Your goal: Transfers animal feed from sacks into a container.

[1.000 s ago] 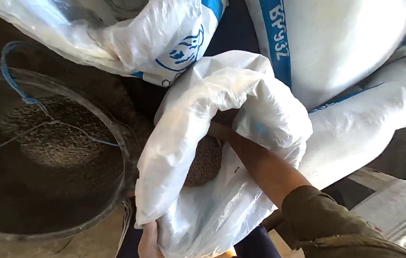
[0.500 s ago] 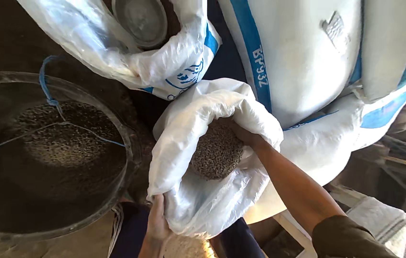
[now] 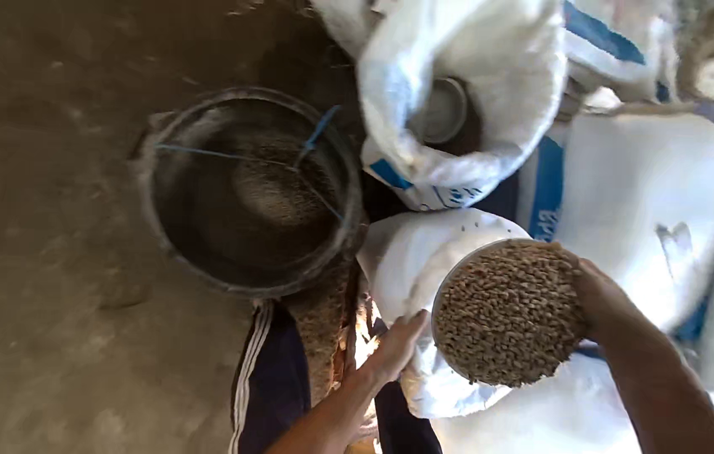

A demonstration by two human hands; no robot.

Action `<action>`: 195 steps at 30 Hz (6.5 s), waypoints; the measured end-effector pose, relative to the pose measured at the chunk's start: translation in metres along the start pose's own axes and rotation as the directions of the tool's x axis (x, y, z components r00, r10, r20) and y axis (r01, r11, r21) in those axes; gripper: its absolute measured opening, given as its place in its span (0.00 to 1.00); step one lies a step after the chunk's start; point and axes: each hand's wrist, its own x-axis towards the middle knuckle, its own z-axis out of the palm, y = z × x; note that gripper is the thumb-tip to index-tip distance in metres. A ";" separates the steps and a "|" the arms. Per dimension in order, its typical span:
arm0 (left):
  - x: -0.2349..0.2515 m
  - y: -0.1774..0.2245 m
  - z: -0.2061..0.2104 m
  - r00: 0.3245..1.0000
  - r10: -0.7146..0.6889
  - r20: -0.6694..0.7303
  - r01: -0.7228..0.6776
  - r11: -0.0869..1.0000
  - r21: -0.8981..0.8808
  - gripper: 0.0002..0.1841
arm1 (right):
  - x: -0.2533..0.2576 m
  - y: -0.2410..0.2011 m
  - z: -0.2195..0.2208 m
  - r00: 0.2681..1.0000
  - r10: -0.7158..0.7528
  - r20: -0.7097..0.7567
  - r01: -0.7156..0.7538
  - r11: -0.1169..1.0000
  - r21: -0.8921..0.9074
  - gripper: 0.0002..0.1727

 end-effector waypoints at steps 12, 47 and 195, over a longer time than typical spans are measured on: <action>0.000 0.000 -0.013 0.983 0.141 0.115 -0.121 0.979 -0.162 0.16 | -0.031 -0.089 0.244 0.536 -0.775 0.336 0.740 0.238 -0.629 0.28; 0.032 -0.019 -0.022 0.913 0.380 0.146 -0.358 0.921 -0.156 0.19 | 0.217 0.286 0.101 0.960 0.082 0.269 -0.063 0.995 -0.079 0.24; 0.030 0.011 0.006 0.955 0.100 -0.277 -0.063 0.988 0.142 0.24 | -0.024 0.098 -0.024 0.961 -0.257 0.104 0.254 0.665 -0.702 0.28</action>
